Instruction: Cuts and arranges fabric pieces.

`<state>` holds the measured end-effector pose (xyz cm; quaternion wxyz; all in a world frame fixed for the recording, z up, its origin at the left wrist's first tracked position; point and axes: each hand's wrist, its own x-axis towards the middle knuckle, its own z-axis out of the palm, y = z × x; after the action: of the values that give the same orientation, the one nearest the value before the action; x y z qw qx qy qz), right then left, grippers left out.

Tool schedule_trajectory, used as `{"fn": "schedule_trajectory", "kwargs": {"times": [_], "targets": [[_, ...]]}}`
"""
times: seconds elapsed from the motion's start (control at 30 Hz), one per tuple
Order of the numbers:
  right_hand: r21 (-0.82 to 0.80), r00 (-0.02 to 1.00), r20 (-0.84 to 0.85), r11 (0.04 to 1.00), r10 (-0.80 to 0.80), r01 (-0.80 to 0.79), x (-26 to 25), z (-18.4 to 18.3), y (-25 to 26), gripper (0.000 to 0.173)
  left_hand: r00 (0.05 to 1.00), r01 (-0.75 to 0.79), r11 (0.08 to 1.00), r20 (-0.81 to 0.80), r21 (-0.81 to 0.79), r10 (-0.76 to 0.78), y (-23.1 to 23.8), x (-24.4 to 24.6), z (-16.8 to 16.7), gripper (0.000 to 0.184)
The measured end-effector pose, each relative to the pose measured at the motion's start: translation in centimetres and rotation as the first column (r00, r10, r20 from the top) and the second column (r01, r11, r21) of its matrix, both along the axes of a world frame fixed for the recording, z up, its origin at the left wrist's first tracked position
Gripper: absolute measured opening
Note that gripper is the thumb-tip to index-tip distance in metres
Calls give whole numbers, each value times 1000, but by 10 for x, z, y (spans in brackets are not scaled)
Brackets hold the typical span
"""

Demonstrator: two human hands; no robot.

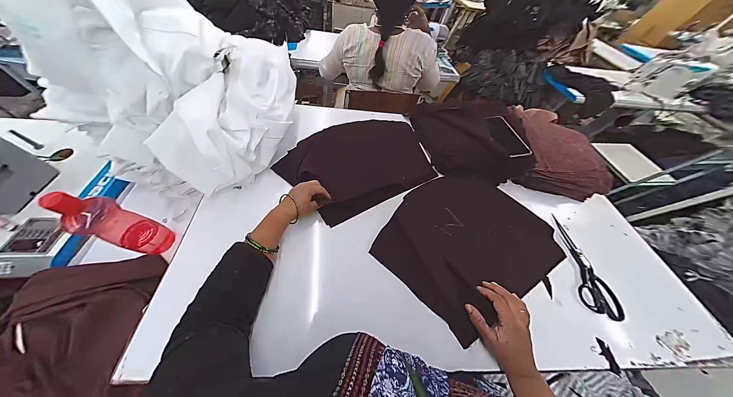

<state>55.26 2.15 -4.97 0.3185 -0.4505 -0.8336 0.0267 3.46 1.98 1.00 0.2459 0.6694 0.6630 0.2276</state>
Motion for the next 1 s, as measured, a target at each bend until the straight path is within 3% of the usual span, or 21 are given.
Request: {"fn": "schedule_trajectory", "kwargs": {"times": [0.17, 0.33, 0.53, 0.7, 0.83, 1.0], "targets": [[26, 999, 0, 999, 38, -38, -1, 0, -2, 71, 997, -82, 985, 1, 154, 83, -15, 14, -17, 24], [-51, 995, -27, 993, 101, -102, -3, 15, -8, 67, 966, -255, 947, 15, 194, 257, -18, 31, -21, 26], [-184, 976, -163, 968, 142, -171, 1, 16, -3, 60, 918, -394, 887, 51, 242, 393, -27, 51, -30, 25], [-283, 911, -373, 914, 174, -290, 15, 18, 2, 59, 876, -472, 855, 6, 215, 482, -31, 69, -29, 25], [-153, 908, -262, 915, 328, -374, 49, 9, 9, 57, 852, -508, 824, 10, 251, 523, -38, 83, -33, 24], [-180, 879, -203, 866, 432, -467, 70, 7, 18, 36, 826, -547, 794, 14, 266, 564, -44, 94, -35, 24]]}}
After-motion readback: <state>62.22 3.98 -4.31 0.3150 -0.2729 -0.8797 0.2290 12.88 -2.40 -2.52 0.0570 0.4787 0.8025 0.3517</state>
